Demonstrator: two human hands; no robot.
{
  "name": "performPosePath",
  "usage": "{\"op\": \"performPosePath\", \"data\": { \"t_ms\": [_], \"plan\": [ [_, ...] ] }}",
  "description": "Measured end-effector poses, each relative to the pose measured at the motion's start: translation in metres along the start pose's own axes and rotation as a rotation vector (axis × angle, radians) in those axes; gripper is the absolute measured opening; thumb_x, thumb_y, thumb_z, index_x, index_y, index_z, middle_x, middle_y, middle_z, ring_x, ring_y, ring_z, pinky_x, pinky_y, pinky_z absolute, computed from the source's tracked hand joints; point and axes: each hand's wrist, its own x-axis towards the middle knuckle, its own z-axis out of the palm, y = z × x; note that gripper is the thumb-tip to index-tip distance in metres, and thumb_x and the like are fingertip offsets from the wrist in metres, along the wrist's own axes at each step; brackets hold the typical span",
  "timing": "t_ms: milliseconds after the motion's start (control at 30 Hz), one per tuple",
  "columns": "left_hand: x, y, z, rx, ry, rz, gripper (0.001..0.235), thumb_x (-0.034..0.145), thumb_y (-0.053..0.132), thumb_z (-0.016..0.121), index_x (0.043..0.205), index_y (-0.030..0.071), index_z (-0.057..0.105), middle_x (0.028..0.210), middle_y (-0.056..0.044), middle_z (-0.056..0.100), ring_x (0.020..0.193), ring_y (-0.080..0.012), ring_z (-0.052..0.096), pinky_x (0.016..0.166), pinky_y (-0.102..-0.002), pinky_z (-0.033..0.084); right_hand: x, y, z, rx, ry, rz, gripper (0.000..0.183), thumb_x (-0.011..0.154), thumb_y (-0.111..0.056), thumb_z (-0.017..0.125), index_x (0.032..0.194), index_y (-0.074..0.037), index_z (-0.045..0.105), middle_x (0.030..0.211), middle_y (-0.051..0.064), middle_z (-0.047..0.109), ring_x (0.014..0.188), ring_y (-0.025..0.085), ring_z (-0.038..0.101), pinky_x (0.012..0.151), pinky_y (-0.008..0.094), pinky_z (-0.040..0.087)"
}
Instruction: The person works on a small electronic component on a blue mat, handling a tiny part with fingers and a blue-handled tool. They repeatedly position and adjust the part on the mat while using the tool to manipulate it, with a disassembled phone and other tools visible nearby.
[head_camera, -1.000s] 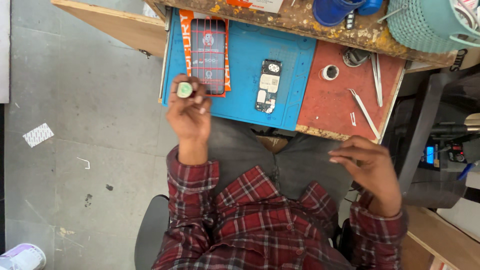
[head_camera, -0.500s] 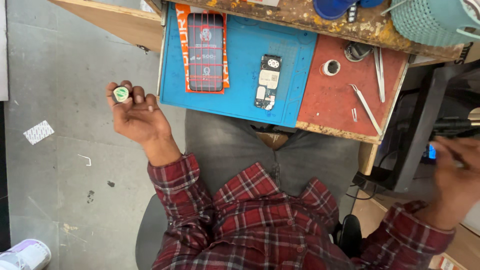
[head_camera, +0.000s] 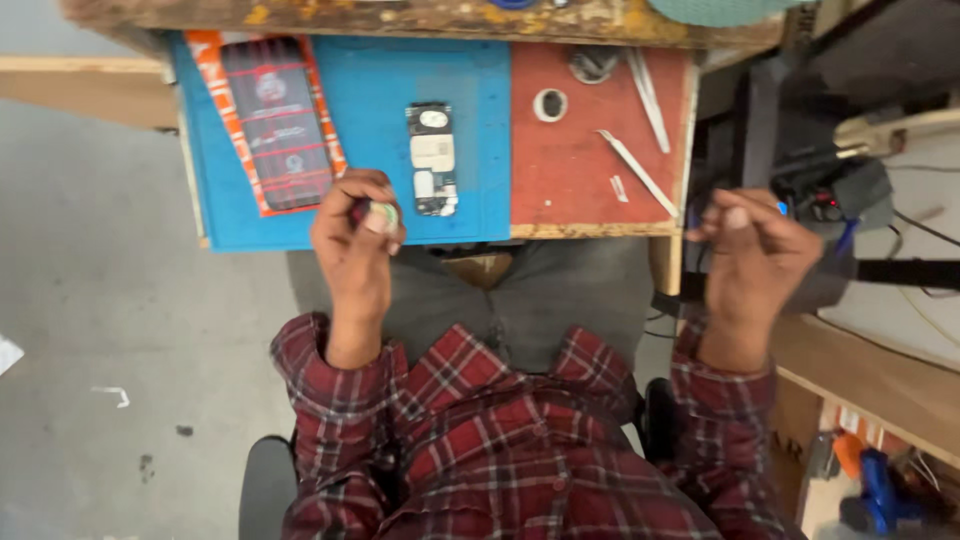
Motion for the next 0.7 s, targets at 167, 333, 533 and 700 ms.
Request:
{"op": "performPosePath", "data": {
  "t_ms": [167,333,533,700],
  "plan": [
    [-0.009,-0.014,0.026,0.285,-0.13,0.088,0.01,0.098,0.004,0.066,0.105,-0.003,0.063,0.113,-0.009,0.061,0.096,-0.0145,0.057,0.092,-0.027,0.045,-0.004,-0.006,0.023,0.052,-0.017,0.035,0.023,0.11,-0.009,0.069,0.124,0.009,0.071,0.109,0.014,0.069,0.092,0.019,0.07,0.083,0.034,0.065],
    [-0.012,-0.012,0.046,0.336,-0.219,0.072,0.008,0.094,-0.002,0.076,0.1,0.0,0.071,0.102,-0.007,0.066,0.089,-0.0129,0.06,0.081,-0.024,0.048,-0.008,-0.01,0.039,-0.028,-0.103,0.01,0.024,0.11,-0.003,0.065,0.131,0.007,0.068,0.106,0.014,0.069,0.092,0.019,0.07,0.083,0.034,0.065],
    [-0.02,-0.016,0.085,0.454,-0.399,-0.218,0.037,0.086,0.011,0.085,0.122,0.003,0.077,0.079,0.002,0.063,0.068,-0.0018,0.048,0.062,-0.02,0.039,-0.018,-0.017,0.065,-0.132,-0.22,0.005,0.028,0.106,0.007,0.063,0.134,0.007,0.066,0.109,0.013,0.068,0.097,0.019,0.07,0.087,0.033,0.064],
    [-0.021,-0.04,0.1,0.141,-0.392,-0.196,0.025,0.096,0.009,0.078,0.12,0.002,0.075,0.104,-0.002,0.076,0.087,-0.0027,0.063,0.078,-0.021,0.052,-0.023,-0.022,0.087,-0.284,-0.353,-0.076,0.035,0.099,0.013,0.069,0.133,0.004,0.067,0.118,0.014,0.068,0.104,0.021,0.071,0.089,0.033,0.065]
  ]
}}
